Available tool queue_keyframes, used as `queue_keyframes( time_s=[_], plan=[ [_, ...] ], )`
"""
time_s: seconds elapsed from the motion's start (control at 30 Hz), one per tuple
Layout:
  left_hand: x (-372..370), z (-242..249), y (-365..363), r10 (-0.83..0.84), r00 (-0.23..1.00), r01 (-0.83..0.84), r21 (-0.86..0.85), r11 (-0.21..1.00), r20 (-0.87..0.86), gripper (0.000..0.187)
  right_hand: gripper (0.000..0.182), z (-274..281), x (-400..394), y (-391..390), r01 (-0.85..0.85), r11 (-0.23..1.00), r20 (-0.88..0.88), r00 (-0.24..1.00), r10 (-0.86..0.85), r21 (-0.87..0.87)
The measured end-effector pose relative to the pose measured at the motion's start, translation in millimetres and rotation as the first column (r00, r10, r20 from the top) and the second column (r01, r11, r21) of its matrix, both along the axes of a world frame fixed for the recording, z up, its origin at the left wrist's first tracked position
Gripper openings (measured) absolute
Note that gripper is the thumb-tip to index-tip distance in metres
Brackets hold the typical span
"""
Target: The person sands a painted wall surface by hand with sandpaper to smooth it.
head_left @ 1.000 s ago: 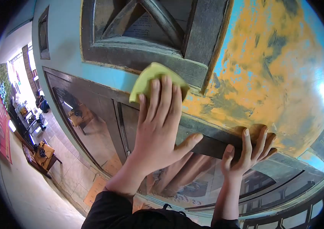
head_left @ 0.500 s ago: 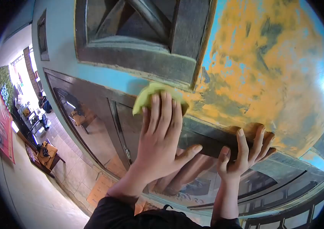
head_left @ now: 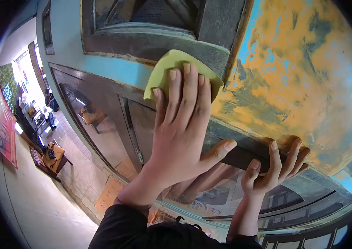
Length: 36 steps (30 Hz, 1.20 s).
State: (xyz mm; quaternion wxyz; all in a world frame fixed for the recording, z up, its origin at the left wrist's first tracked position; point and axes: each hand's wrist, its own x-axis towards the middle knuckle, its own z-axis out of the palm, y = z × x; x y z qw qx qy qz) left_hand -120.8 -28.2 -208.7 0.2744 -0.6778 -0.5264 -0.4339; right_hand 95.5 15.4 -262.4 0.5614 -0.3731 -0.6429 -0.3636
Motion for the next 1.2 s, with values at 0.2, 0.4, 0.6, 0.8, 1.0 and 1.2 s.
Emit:
queue_keyframes(
  time_s=[0.2,0.4,0.6,0.8,1.0,1.2],
  plan=[
    [17.1,-31.7,-1.1,-0.093,0.995,0.094,-0.037,0.995,0.04,0.097,0.04,0.0,1.1,2.1,-0.008,1.0,0.009,1.0,0.008,0.015],
    [22.0,7.0,4.7,-0.1,0.995,0.099,0.029,0.995,0.019,0.096,0.044,2.1,1.9,-2.2,0.024,1.0,0.046,0.999,-0.024,0.0],
    [26.4,-19.3,0.1,-0.106,0.994,0.105,-0.032,0.994,-0.017,0.096,0.039,-1.6,2.3,1.1,-0.003,1.0,0.007,1.0,0.003,0.003],
    [22.9,3.4,2.8,-0.074,0.995,0.072,-0.032,0.997,-0.061,0.096,0.038,-1.2,1.7,1.5,-0.019,1.0,-0.008,1.0,0.019,-0.003],
    [21.0,-5.7,-0.2,-0.039,0.992,0.033,-0.046,0.998,-0.124,0.098,0.043,2.5,4.7,-2.0,0.026,1.0,0.083,0.996,-0.026,0.012],
    [10.6,40.1,14.6,-0.015,0.988,0.026,0.066,0.998,-0.156,0.098,0.038,-1.5,2.8,-0.2,0.008,1.0,0.015,1.0,-0.007,-0.015]
  ],
)
